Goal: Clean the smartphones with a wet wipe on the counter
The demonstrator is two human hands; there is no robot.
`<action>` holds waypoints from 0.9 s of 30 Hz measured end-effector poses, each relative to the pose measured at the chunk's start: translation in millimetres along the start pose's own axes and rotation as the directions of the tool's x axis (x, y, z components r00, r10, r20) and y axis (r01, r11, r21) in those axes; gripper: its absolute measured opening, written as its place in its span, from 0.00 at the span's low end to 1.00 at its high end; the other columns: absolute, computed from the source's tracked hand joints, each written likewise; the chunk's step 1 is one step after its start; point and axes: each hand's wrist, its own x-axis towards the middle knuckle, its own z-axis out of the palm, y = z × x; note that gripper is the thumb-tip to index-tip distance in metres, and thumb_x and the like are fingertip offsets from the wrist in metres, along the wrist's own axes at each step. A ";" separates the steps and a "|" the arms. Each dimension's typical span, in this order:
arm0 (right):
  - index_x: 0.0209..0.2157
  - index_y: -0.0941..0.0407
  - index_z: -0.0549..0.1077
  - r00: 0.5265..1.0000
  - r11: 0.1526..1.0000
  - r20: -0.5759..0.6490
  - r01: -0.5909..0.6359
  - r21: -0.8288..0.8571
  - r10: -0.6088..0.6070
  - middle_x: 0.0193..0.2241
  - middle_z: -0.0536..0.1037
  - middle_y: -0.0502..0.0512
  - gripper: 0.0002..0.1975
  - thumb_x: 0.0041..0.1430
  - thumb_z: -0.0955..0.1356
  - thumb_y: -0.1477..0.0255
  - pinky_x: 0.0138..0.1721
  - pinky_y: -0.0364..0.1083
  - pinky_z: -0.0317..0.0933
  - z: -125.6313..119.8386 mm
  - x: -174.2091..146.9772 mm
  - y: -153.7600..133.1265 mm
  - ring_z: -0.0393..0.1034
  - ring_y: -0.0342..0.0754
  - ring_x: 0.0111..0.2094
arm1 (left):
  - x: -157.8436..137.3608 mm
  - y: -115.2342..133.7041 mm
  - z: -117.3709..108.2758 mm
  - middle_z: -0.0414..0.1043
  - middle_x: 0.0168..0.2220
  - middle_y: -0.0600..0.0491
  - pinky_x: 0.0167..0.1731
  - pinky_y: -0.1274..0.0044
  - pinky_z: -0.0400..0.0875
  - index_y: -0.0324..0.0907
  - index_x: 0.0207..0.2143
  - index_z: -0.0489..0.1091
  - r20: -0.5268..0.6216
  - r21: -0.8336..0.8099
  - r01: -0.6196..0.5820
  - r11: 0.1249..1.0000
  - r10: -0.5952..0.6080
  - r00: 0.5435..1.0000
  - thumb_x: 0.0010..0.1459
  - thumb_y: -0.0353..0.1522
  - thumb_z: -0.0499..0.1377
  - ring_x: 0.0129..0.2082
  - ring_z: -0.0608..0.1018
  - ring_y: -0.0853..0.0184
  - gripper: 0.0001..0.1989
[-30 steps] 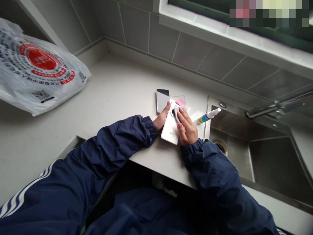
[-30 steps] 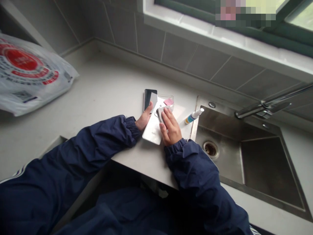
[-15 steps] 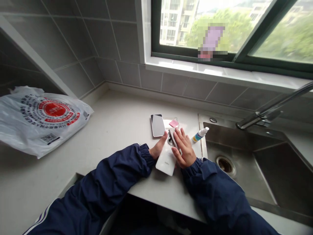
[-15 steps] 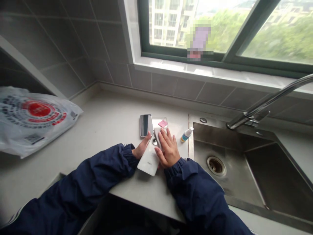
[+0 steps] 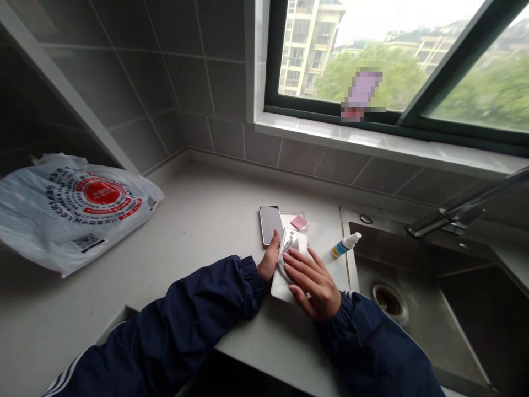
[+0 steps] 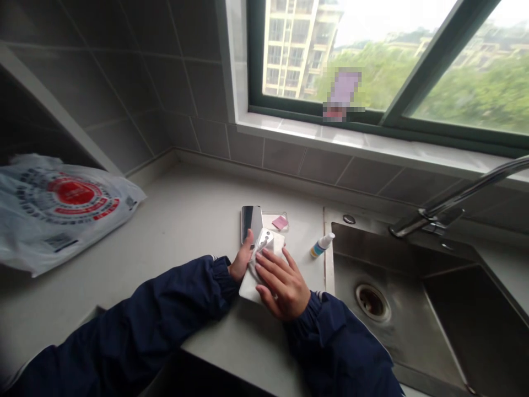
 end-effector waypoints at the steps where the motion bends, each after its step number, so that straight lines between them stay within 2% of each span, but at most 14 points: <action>1: 0.58 0.60 0.68 1.000 1.000 -0.004 0.003 0.000 -0.003 0.55 0.74 0.65 0.23 0.61 0.66 0.74 0.64 0.66 0.50 -0.3 0.1 -0.2 0.62 0.59 0.62 | 1.0 0.0 -0.2 0.76 0.32 0.43 0.38 0.73 0.72 0.32 0.52 0.71 0.008 -0.020 0.004 1.000 -0.004 1.000 0.59 0.60 0.42 0.34 0.79 0.61 0.43; 3: 0.57 0.59 0.69 1.000 1.000 -0.007 0.005 0.001 -0.005 0.54 0.75 0.64 0.22 0.61 0.65 0.75 0.63 0.66 0.52 -1.0 -0.2 -0.3 0.63 0.59 0.61 | 3.3 -0.8 -1.9 0.73 0.28 0.47 0.31 0.78 0.71 0.33 0.52 0.70 0.020 -0.083 0.011 0.996 -0.009 1.000 0.59 0.59 0.44 0.28 0.77 0.67 0.41; 6: 0.56 0.57 0.69 1.000 1.000 -0.018 -0.001 -0.003 0.001 0.54 0.75 0.62 0.21 0.61 0.65 0.76 0.62 0.64 0.55 -2.0 -0.9 -0.3 0.65 0.58 0.60 | 5.2 -2.3 -4.6 0.67 0.23 0.54 0.19 0.85 0.63 0.36 0.50 0.71 0.033 -0.182 0.035 0.983 -0.029 0.999 0.59 0.58 0.47 0.19 0.69 0.75 0.37; 9: 0.58 0.56 0.69 1.000 1.000 -0.016 -0.009 -0.019 0.009 0.55 0.75 0.61 0.21 0.62 0.64 0.75 0.62 0.63 0.55 -1.5 -1.6 0.4 0.64 0.57 0.61 | 3.8 -2.0 -4.0 0.66 0.22 0.55 0.17 0.86 0.61 0.35 0.48 0.71 0.036 -0.212 0.048 0.976 -0.041 0.998 0.60 0.57 0.47 0.18 0.69 0.76 0.36; 11: 0.60 0.57 0.66 1.000 0.999 0.019 -0.019 -0.046 0.020 0.57 0.72 0.63 0.23 0.63 0.64 0.73 0.63 0.63 0.53 0.3 -2.6 2.1 0.61 0.58 0.63 | 2.1 -1.6 -2.8 0.69 0.24 0.52 0.21 0.83 0.67 0.34 0.47 0.72 0.032 -0.165 0.037 0.986 -0.032 0.999 0.60 0.58 0.45 0.21 0.74 0.72 0.37; 14: 0.65 0.61 0.59 0.994 0.995 0.097 -0.048 -0.093 0.057 0.63 0.64 0.67 0.28 0.65 0.62 0.69 0.64 0.64 0.49 4.2 -5.4 6.0 0.53 0.60 0.66 | 0.8 -2.7 -2.6 0.74 0.29 0.46 0.34 0.75 0.74 0.33 0.48 0.72 0.031 -0.052 -0.008 0.999 0.009 0.999 0.60 0.58 0.44 0.31 0.79 0.63 0.39; 18: 0.67 0.61 0.53 0.990 0.988 0.085 -0.107 -0.108 0.117 0.65 0.59 0.67 0.29 0.68 0.58 0.67 0.64 0.65 0.47 8.7 -10.2 11.7 0.48 0.61 0.68 | 2.4 -6.7 -4.4 0.78 0.39 0.41 0.50 0.69 0.69 0.34 0.53 0.70 0.050 0.010 -0.046 0.999 0.045 0.998 0.62 0.56 0.46 0.44 0.80 0.58 0.37; 22: 0.68 0.58 0.51 0.979 0.975 0.019 -0.201 -0.098 0.204 0.67 0.57 0.66 0.28 0.69 0.56 0.67 0.63 0.66 0.48 11.7 -13.5 16.8 0.47 0.60 0.68 | 3.6 -8.8 -2.2 0.77 0.45 0.40 0.56 0.69 0.63 0.34 0.57 0.68 0.109 0.050 -0.059 0.997 0.053 0.993 0.62 0.54 0.48 0.51 0.77 0.57 0.36; 27: 0.69 0.56 0.50 0.964 0.958 -0.008 -0.265 -0.106 0.266 0.67 0.56 0.65 0.29 0.68 0.58 0.68 0.63 0.66 0.49 15.4 -15.5 20.4 0.46 0.61 0.68 | 2.3 -5.7 4.6 0.77 0.46 0.41 0.57 0.69 0.62 0.36 0.59 0.66 0.118 0.064 -0.039 0.997 0.031 0.992 0.63 0.53 0.48 0.52 0.76 0.57 0.34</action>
